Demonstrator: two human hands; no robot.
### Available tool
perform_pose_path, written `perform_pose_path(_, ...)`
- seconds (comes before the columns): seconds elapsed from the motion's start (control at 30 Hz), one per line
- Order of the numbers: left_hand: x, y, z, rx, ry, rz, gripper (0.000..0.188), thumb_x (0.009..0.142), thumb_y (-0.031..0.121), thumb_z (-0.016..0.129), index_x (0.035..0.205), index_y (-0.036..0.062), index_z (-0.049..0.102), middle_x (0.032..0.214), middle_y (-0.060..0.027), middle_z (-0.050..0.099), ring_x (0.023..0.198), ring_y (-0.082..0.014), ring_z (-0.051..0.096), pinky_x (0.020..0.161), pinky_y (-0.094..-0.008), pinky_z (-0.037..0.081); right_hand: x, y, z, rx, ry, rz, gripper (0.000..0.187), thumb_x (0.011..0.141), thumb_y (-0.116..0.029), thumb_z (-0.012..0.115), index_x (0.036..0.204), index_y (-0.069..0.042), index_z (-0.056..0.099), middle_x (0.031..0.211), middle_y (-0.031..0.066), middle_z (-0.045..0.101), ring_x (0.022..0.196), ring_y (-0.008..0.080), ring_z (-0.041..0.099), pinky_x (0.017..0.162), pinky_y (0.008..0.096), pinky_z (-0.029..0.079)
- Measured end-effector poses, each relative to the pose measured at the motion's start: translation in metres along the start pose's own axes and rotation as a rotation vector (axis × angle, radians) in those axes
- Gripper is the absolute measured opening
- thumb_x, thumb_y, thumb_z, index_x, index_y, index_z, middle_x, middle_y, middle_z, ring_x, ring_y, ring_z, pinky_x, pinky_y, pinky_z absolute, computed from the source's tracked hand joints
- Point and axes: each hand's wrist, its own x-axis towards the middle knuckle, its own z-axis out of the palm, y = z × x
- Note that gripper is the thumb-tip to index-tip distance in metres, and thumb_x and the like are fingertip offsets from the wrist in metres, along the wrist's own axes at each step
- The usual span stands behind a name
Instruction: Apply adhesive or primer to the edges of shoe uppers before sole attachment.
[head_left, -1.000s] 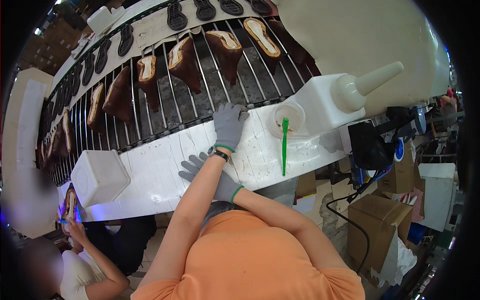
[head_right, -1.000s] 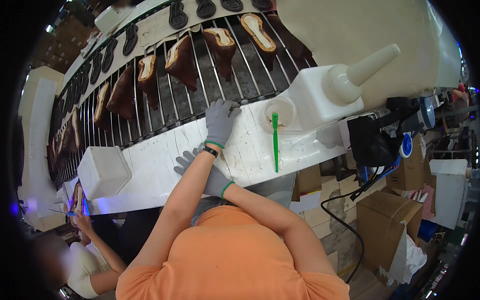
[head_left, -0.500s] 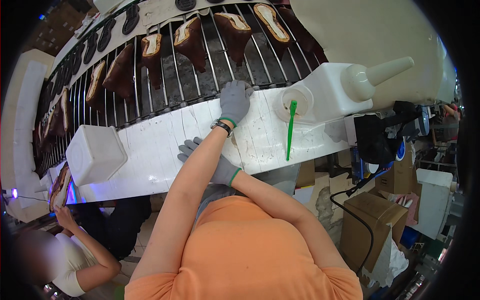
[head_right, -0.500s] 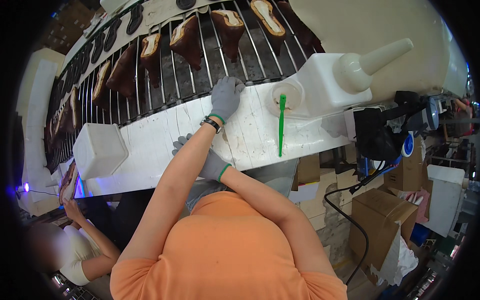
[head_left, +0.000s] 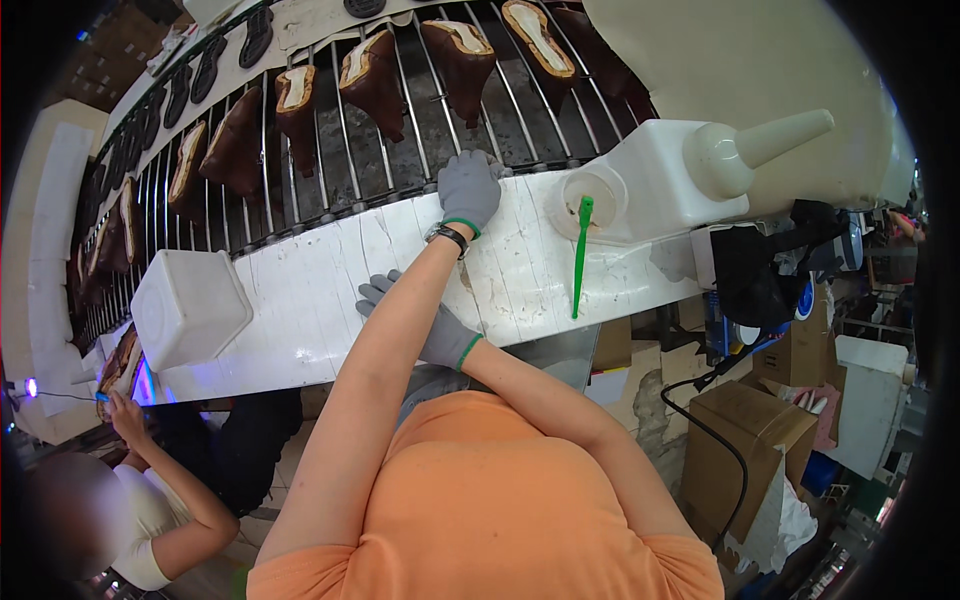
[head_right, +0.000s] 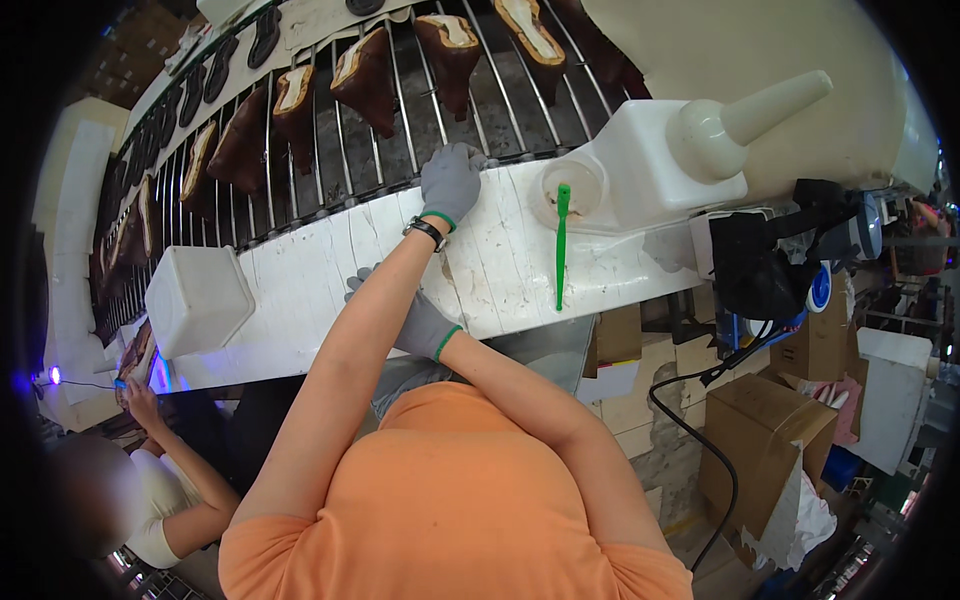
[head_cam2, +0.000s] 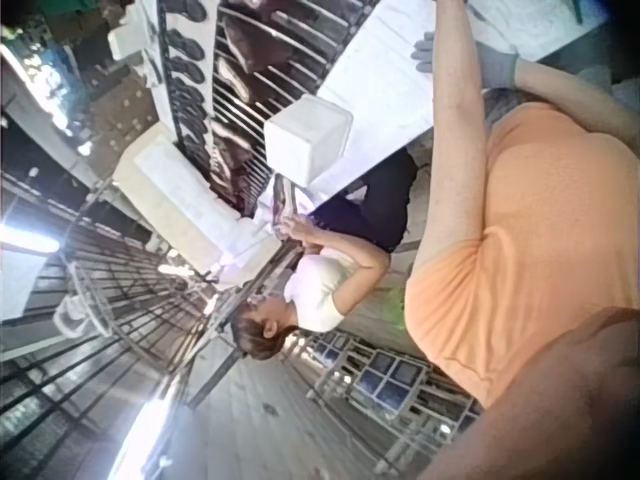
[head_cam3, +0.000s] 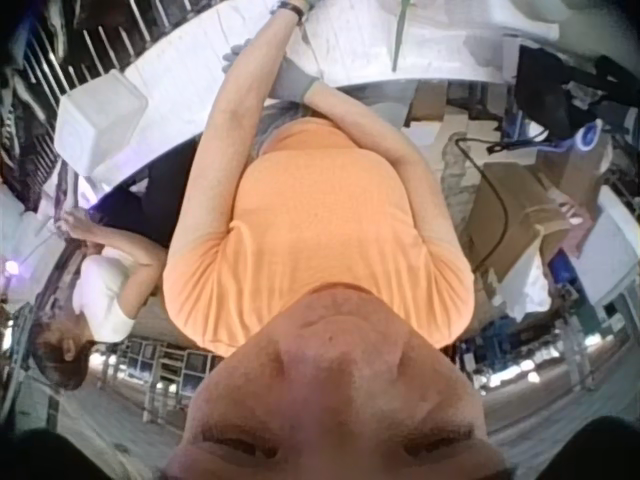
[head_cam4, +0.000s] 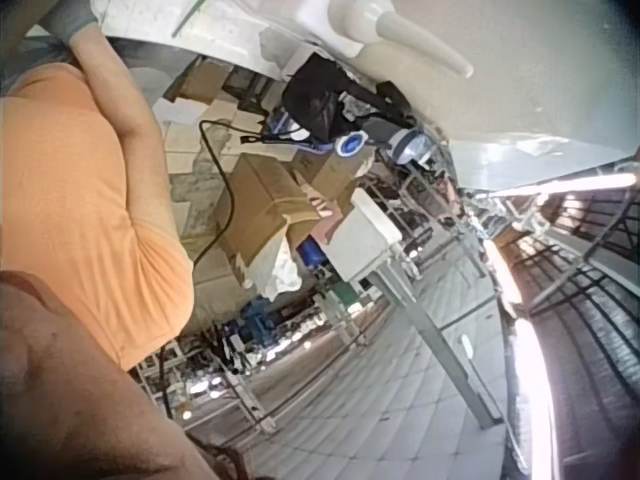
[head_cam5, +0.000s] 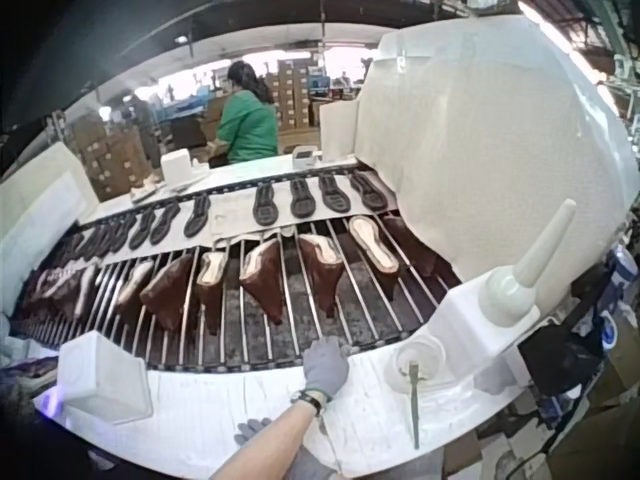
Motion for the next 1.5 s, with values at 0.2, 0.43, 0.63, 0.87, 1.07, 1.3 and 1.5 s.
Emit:
perform_pose_path(0.2,0.014,-0.005,0.005,0.008,0.074,0.000,0.019,0.091,0.026,0.058,0.102,0.0107,0.063,0.104,-0.0094,0.063,0.102,-0.0293,0.058,0.083,-0.0446,0.044,-0.001,-0.004,-0.005,0.101,0.138,0.007,0.042,0.093,-0.024,0.057,0.129,-0.004,0.049,0.133,0.0201,0.049,0.123,0.0362,0.045,0.107,0.0451,0.034)
perform_pose_path(0.43,0.029,-0.009,-0.007,-0.180,0.243,0.159,0.014,0.094,0.024,0.057,0.096,0.0108,0.062,0.098,-0.0082,0.062,0.097,-0.0300,0.056,0.081,-0.0448,0.043,0.005,-0.007,-0.011,0.374,0.136,0.164,0.023,0.089,-0.015,0.059,0.106,0.000,0.058,0.106,0.0230,0.061,0.106,0.0371,0.055,0.096,0.0430,0.043)
perform_pose_path(0.63,-0.018,-0.012,-0.032,-0.196,0.063,0.554,0.026,0.086,0.028,0.070,0.104,0.0106,0.065,0.099,-0.0060,0.062,0.102,-0.0270,0.056,0.089,-0.0408,0.043,0.001,-0.017,-0.016,0.662,-0.084,0.159,0.028,0.093,-0.020,0.055,0.111,0.000,0.061,0.122,0.0230,0.061,0.115,0.0351,0.055,0.102,0.0415,0.041)
perform_pose_path(0.87,-0.004,-0.013,-0.039,-0.139,-0.034,0.536,0.020,0.079,0.026,0.073,0.094,0.0135,0.068,0.098,-0.0025,0.060,0.097,-0.0249,0.056,0.082,-0.0363,0.045,0.002,-0.022,-0.036,0.525,-0.167,0.130,0.029,0.095,-0.018,0.050,0.116,0.000,0.060,0.124,0.0225,0.061,0.116,0.0358,0.055,0.103,0.0416,0.041)
perform_pose_path(1.07,0.003,-0.002,-0.035,0.149,0.034,0.688,0.018,0.083,0.026,0.068,0.091,0.0116,0.062,0.089,-0.0052,0.056,0.086,-0.0255,0.055,0.078,-0.0377,0.046,0.006,-0.023,-0.049,0.471,-0.204,0.136,0.029,0.096,-0.016,0.049,0.116,0.001,0.060,0.123,0.0228,0.060,0.115,0.0358,0.055,0.103,0.0417,0.040)
perform_pose_path(1.3,-0.013,-0.001,-0.015,-0.031,0.075,0.349,0.019,0.090,0.028,0.063,0.095,0.0102,0.060,0.094,-0.0084,0.058,0.095,-0.0287,0.058,0.076,-0.0427,0.050,-0.007,-0.005,-0.003,0.406,-0.025,0.054,0.030,0.095,-0.019,0.052,0.117,0.001,0.058,0.123,0.0218,0.060,0.117,0.0344,0.053,0.105,0.0417,0.039)
perform_pose_path(1.5,0.001,-0.014,-0.016,-0.453,0.260,-0.142,0.019,0.094,0.025,0.061,0.097,0.0053,0.061,0.099,-0.0131,0.063,0.095,-0.0312,0.061,0.080,-0.0416,0.048,-0.011,-0.002,-0.017,0.454,-0.070,0.147,0.033,0.094,-0.018,0.055,0.122,0.000,0.053,0.130,0.0201,0.054,0.122,0.0328,0.048,0.109,0.0387,0.036)
